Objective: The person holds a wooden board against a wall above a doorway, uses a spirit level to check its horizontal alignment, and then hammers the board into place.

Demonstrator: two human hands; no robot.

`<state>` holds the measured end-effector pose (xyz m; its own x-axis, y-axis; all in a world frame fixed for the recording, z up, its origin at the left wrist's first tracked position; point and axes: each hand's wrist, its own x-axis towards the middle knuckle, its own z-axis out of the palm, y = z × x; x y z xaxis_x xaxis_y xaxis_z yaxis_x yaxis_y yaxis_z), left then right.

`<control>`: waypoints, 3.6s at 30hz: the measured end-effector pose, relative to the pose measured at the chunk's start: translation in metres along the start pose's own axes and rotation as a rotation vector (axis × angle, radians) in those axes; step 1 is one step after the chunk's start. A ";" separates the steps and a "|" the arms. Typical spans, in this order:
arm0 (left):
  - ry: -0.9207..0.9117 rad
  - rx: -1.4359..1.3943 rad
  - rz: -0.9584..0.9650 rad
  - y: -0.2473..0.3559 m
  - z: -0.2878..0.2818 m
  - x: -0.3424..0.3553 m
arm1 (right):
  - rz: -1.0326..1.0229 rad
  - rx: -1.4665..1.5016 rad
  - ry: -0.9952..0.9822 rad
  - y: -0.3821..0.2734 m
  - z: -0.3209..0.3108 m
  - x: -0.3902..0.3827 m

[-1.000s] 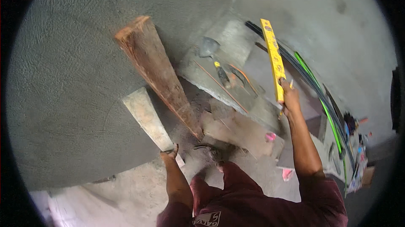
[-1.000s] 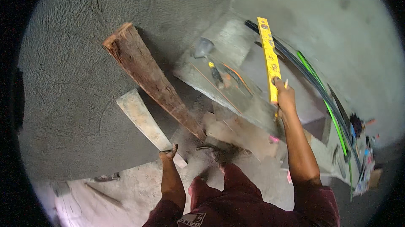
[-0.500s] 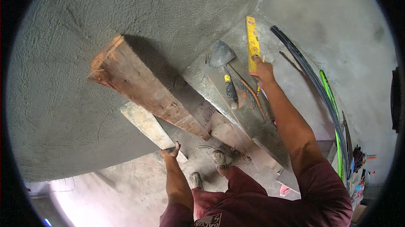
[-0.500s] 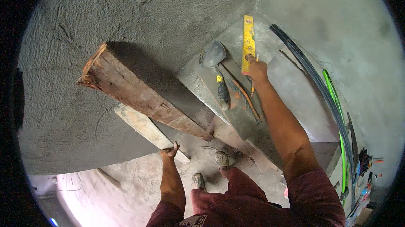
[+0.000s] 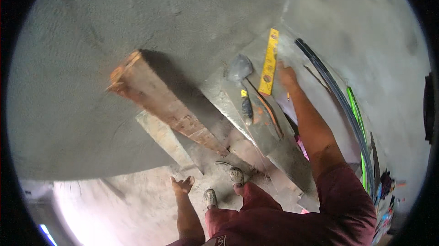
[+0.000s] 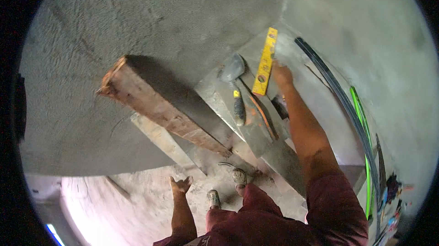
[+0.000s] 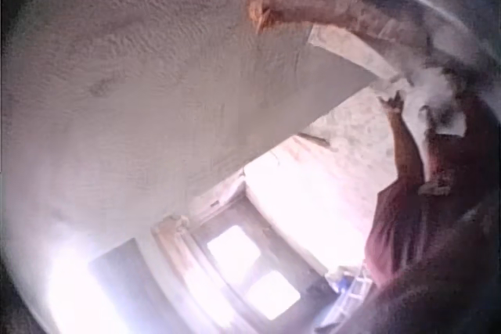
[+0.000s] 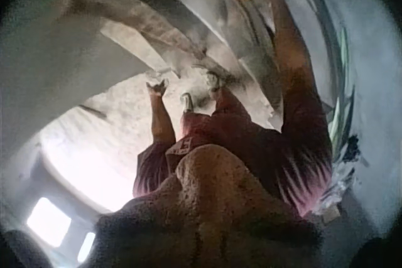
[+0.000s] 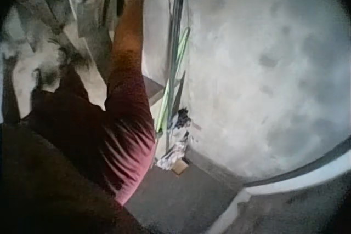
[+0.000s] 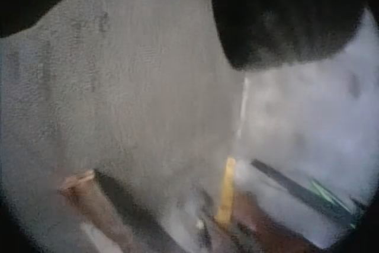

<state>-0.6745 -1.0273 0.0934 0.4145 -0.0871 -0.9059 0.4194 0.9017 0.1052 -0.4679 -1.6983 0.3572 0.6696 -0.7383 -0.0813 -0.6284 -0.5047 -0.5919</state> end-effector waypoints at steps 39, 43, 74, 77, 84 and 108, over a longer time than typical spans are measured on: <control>-1.125 0.596 -0.226 0.145 -0.195 -0.391 | -1.682 0.560 -1.191 -0.330 0.074 -0.955; -1.041 0.463 -0.147 0.200 -0.225 -0.404 | -1.767 0.573 -1.163 -0.345 0.101 -0.997; -0.899 0.536 -0.299 0.556 -0.093 -0.344 | -1.205 0.640 -0.318 -0.525 0.344 -0.989; -0.954 0.703 -0.533 0.522 -0.092 -0.343 | -1.083 0.552 -0.210 -0.478 0.311 -0.998; -0.952 1.101 -0.966 0.457 -0.160 -0.375 | -0.686 0.294 -0.063 -0.379 0.246 -1.054; -0.326 2.353 -0.480 0.237 -0.267 -0.168 | 0.100 0.282 0.667 0.211 -0.207 -1.004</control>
<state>-0.8601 -0.6859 0.1609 0.0214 -0.2974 -0.9545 0.2106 -0.9320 0.2951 -1.3549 -1.1563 0.4797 0.1741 -0.9356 0.3070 -0.4876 -0.3528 -0.7986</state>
